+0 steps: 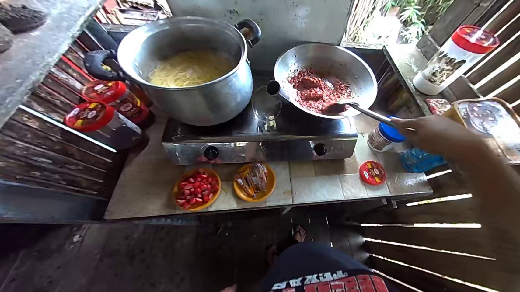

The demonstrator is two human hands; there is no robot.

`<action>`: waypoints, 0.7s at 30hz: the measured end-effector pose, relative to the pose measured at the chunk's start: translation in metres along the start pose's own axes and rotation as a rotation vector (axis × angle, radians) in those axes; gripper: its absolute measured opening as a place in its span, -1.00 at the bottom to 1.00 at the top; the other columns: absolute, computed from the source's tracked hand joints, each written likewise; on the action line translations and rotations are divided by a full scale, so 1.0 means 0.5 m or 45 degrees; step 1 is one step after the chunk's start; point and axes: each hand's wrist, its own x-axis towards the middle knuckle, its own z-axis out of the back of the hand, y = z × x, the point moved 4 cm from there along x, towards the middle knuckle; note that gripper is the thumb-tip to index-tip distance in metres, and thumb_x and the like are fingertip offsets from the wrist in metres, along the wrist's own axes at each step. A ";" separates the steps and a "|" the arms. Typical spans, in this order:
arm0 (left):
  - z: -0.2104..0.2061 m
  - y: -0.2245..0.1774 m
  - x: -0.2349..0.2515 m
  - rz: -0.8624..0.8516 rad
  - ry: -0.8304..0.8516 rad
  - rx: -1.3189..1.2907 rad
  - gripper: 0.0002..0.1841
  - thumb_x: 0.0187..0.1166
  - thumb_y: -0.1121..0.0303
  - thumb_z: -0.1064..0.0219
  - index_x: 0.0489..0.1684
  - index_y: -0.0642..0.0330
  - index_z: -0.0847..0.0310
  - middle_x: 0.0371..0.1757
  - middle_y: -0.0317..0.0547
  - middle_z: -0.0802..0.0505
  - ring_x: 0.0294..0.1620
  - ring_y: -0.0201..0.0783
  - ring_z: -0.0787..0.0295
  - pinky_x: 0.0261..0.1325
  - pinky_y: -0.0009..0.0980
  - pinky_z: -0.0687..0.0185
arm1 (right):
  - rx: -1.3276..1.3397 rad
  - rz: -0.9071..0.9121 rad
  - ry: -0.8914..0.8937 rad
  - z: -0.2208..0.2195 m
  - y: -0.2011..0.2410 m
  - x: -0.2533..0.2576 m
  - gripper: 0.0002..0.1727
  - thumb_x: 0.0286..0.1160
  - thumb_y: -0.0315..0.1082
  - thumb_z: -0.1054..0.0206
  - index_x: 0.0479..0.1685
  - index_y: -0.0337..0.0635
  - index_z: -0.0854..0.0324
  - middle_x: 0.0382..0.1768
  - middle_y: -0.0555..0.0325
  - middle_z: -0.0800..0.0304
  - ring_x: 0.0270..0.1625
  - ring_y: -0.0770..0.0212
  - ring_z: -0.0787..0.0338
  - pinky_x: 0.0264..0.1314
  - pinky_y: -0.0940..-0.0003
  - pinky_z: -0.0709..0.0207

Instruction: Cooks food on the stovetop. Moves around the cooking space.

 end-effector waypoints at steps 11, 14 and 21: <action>-0.021 -0.117 -0.102 -0.152 0.004 0.033 -0.56 0.92 0.25 0.00 0.58 0.36 -0.45 0.44 0.38 -0.67 0.38 0.22 -0.65 0.39 0.15 -0.52 | 0.135 0.002 0.023 -0.007 0.204 0.181 -0.45 0.89 -0.33 0.08 0.83 0.02 -0.28 0.36 -0.37 -0.72 0.47 -0.41 -0.66 0.43 -0.42 -0.46; -0.017 -0.065 -0.086 -0.103 0.001 0.048 -0.55 0.91 0.24 -0.02 0.56 0.38 -0.47 0.45 0.39 -0.67 0.38 0.21 -0.67 0.39 0.13 -0.54 | 0.140 -0.059 0.246 0.073 0.173 0.084 -0.49 0.93 -0.36 0.10 0.80 -0.14 -0.29 0.50 -0.40 -0.59 0.59 -0.43 -0.52 0.61 -0.35 -0.26; 0.018 0.013 -0.028 0.055 -0.007 -0.127 -0.52 0.87 0.19 -0.06 0.62 0.31 -0.43 0.49 0.28 -0.68 0.40 0.11 -0.69 0.40 0.07 -0.59 | 0.019 -0.135 0.018 0.069 -0.009 -0.065 -0.58 0.76 -0.31 -0.26 0.56 0.10 -0.64 0.11 -0.30 -0.84 0.13 -0.44 -0.79 0.17 -0.53 -0.50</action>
